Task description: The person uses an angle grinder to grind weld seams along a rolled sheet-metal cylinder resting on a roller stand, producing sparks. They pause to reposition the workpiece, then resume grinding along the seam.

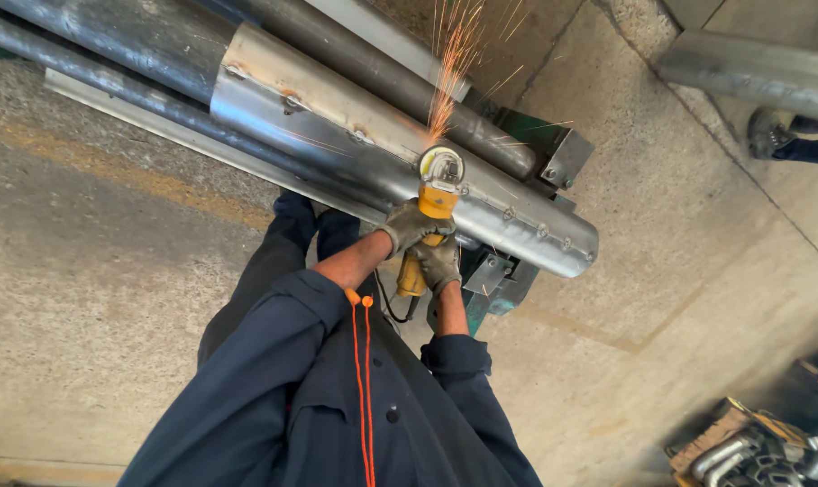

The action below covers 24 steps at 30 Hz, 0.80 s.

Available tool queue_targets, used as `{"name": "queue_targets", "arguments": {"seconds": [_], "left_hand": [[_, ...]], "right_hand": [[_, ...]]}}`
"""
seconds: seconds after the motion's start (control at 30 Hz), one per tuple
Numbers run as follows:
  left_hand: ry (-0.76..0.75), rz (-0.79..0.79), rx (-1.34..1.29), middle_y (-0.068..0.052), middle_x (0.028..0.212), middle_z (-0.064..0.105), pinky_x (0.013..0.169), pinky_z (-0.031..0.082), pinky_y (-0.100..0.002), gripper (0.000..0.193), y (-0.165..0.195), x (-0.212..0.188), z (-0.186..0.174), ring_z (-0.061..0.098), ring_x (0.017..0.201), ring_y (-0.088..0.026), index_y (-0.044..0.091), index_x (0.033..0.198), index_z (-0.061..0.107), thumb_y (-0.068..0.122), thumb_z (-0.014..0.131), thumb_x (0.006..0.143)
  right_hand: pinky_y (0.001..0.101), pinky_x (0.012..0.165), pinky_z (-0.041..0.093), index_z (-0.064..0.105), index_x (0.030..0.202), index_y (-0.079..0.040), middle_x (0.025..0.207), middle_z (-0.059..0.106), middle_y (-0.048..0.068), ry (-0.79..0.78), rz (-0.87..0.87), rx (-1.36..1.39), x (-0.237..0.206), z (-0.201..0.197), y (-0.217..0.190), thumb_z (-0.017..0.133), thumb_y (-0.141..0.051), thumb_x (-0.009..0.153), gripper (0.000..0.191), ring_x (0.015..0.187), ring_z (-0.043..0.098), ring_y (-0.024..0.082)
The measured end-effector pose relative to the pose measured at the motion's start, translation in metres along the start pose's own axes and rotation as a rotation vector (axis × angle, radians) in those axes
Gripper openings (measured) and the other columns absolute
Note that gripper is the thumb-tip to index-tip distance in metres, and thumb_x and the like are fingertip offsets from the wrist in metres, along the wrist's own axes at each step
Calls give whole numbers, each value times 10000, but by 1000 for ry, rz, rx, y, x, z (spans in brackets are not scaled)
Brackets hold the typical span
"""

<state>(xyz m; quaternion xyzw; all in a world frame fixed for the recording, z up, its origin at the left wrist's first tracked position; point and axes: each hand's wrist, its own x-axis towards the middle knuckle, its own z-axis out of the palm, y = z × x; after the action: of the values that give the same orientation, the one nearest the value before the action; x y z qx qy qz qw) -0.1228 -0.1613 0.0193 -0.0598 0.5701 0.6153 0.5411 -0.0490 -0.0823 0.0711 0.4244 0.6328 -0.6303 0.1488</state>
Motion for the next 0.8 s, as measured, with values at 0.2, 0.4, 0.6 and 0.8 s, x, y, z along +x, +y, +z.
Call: {"name": "queue_targets", "arguments": {"seconds": [0.2,0.4,0.6,0.8], "left_hand": [[25,-38,128,-28,1042,803,867,573,-318,417,-5,-8,-12,749,941,-154,154,1086,786,408,798,755],[18,1,322,-52,1102,785,916,552,-342,474,-15,-5,-1,733,1013,-184,160,1136,766,457,804,768],[57,5,245,-48,1111,782,909,565,-343,502,-25,-20,-5,739,1029,-181,172,1176,741,441,789,755],[54,37,159,-42,1088,773,888,560,-331,488,-27,-21,2,728,1000,-173,152,1158,731,375,831,737]], "right_hand": [[342,882,586,536,1268,-39,1135,696,69,-27,-21,-51,0,7,5,817,-117,738,605,999,688,179],[345,872,588,559,1261,-31,1136,701,75,9,-39,-54,-8,-1,18,820,-107,737,590,1000,693,182],[344,882,587,571,1260,-23,1141,705,79,-17,-75,-43,-16,6,31,836,-104,733,596,1010,691,183],[342,859,590,560,1256,-44,1126,702,66,39,-14,-103,-20,0,32,841,-116,718,612,989,690,176]]}}
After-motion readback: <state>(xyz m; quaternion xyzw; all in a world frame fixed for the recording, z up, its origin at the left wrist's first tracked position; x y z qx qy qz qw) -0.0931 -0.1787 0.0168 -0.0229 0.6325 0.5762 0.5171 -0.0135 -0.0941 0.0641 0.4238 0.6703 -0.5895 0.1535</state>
